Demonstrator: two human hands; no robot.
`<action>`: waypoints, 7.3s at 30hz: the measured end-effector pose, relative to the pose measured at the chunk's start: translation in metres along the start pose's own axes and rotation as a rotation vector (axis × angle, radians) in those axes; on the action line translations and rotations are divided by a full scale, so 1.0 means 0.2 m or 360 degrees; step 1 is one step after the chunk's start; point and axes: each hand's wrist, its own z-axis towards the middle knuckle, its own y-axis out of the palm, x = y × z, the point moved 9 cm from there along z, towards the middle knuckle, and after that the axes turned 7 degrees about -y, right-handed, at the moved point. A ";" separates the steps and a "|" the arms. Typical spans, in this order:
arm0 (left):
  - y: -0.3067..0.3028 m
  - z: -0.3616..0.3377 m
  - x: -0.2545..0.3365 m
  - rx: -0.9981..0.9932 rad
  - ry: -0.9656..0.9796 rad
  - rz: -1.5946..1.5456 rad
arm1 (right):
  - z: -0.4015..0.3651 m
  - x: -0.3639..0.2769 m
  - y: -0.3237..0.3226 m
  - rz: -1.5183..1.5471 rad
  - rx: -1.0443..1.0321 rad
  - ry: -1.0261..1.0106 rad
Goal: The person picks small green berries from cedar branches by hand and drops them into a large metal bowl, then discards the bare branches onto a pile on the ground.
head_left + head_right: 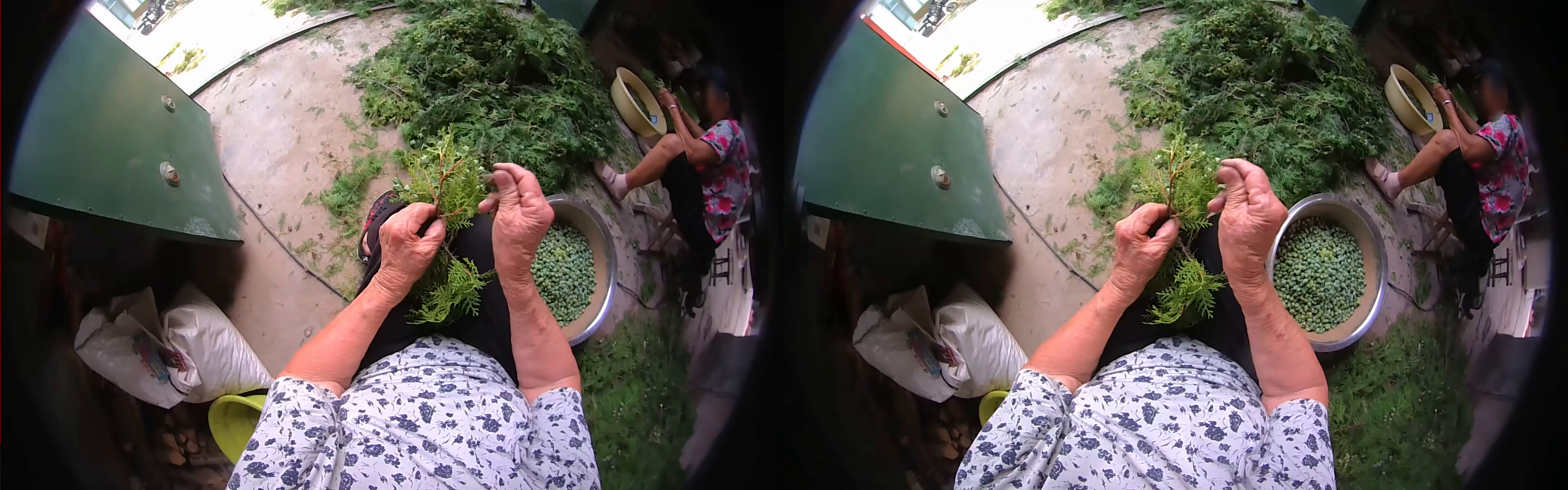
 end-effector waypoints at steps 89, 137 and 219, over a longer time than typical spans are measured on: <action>-0.04 -0.01 0.08 0.0248 0.0136 0.0422 | -0.14 0.23 -0.37 -0.0758 -0.0288 -0.0123; 0.01 -0.08 -0.21 -0.0170 -0.0959 -0.1343 | -0.16 0.28 0.32 0.0798 -0.1015 0.0966; -0.18 -0.04 -0.09 0.0159 -0.0897 -0.1370 | -0.23 -0.11 0.32 0.0318 -0.0420 0.0234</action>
